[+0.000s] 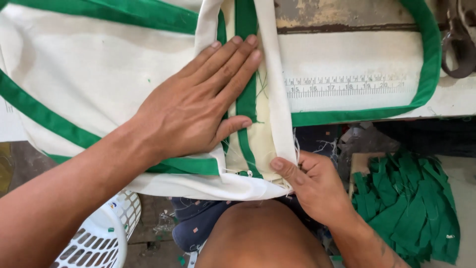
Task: Sewing a zipper onto a white and green tote bag using an industrial sewing machine.
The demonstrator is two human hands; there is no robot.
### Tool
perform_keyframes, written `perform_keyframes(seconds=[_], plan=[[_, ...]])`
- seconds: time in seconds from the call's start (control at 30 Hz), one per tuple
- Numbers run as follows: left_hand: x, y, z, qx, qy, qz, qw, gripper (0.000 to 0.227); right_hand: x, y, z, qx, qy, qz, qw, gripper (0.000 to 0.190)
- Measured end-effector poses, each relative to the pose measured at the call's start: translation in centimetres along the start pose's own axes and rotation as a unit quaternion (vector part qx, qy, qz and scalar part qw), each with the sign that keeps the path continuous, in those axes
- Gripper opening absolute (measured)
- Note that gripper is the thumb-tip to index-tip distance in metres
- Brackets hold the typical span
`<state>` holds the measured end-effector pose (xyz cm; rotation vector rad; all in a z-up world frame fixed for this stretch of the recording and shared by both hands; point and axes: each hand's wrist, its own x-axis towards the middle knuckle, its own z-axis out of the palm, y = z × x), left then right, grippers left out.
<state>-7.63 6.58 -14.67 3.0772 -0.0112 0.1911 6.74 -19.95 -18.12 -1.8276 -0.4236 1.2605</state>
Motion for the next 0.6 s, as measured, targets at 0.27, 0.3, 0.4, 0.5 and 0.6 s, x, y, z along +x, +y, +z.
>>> perform_keyframes(seconds=[0.27,0.3,0.4,0.5,0.6], plan=[[-1.2,-0.1,-0.3,-0.069,0.139,0.187,0.97,0.03,-0.7,-0.9,3.1,-0.028,0.094,-0.105,0.99,0.035],[-1.3,-0.2,-0.1,-0.066,0.121,0.186,0.973,0.033,-0.9,-1.1,3.4,-0.015,0.098,-0.11,0.989,0.023],[-1.5,-0.2,-0.3,0.006,0.056,0.175,0.983,0.061,-0.6,-0.5,3.4,-0.008,0.044,-0.069,0.997,0.034],[-2.2,-0.3,0.4,0.095,0.009,0.173,0.98,0.072,-0.7,1.2,2.7,0.062,-0.015,-0.095,0.993,0.034],[-2.3,-0.3,0.4,0.072,0.014,0.175,0.982,0.065,0.1,1.5,2.3,0.05,-0.039,-0.121,0.991,0.027]])
